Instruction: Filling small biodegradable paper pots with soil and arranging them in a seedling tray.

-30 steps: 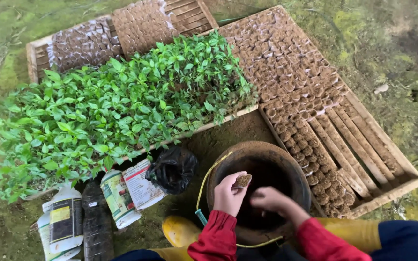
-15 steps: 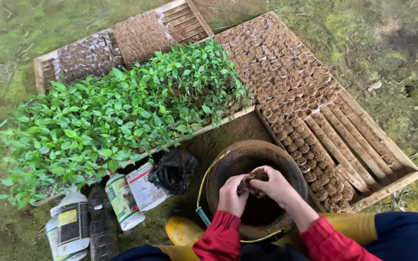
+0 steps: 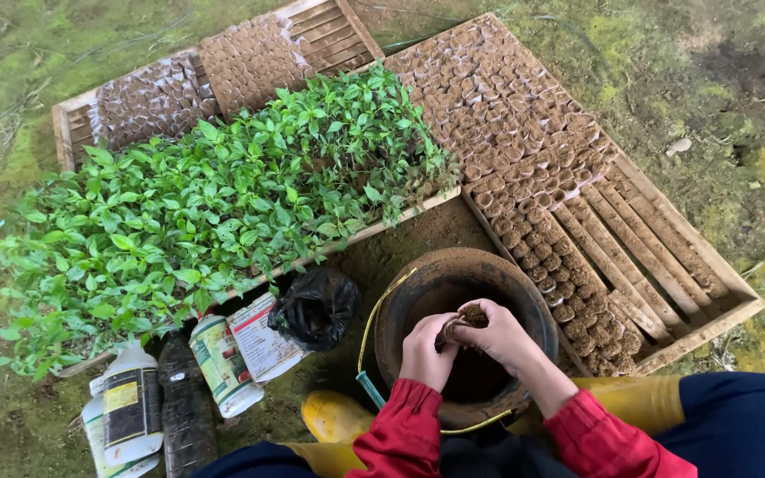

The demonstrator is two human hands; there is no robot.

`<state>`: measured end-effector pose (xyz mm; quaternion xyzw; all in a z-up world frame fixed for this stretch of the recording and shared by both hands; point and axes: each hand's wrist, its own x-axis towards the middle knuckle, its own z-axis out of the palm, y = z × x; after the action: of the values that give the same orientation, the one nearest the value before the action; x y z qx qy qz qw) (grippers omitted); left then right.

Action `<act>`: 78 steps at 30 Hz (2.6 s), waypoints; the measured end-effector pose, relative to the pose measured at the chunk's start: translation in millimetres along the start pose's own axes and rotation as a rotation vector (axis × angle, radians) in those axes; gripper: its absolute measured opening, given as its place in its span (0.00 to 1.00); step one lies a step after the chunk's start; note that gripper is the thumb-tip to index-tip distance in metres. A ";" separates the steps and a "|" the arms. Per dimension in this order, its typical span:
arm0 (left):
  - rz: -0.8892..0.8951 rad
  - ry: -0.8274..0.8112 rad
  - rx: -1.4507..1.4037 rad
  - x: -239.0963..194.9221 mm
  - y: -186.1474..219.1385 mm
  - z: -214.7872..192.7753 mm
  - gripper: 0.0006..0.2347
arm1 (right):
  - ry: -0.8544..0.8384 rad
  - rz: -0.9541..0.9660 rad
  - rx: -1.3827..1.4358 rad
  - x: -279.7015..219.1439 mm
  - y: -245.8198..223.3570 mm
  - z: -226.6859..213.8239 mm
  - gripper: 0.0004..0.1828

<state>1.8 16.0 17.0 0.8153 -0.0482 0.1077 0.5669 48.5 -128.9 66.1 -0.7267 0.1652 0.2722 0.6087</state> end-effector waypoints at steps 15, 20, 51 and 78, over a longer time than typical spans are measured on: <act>-0.137 0.049 0.029 -5.0 -14.9 16.7 0.09 | 0.167 -0.064 -0.002 13.7 13.9 -8.3 0.30; -0.167 0.051 0.014 -3.7 -16.9 17.2 0.10 | 0.179 -0.087 -0.014 10.0 9.1 -15.1 0.29; -0.401 -0.072 -0.190 3.5 14.6 13.6 0.14 | -0.083 -0.186 0.749 -3.0 -23.8 -21.3 0.07; -0.516 -0.187 -0.062 26.6 15.2 59.6 0.15 | -0.188 -0.599 0.494 -28.8 -22.0 -36.3 0.17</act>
<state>31.8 -43.9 17.2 0.7891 0.1058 -0.1176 0.5936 45.1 -162.4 104.8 -0.5461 -0.0499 0.1003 0.8302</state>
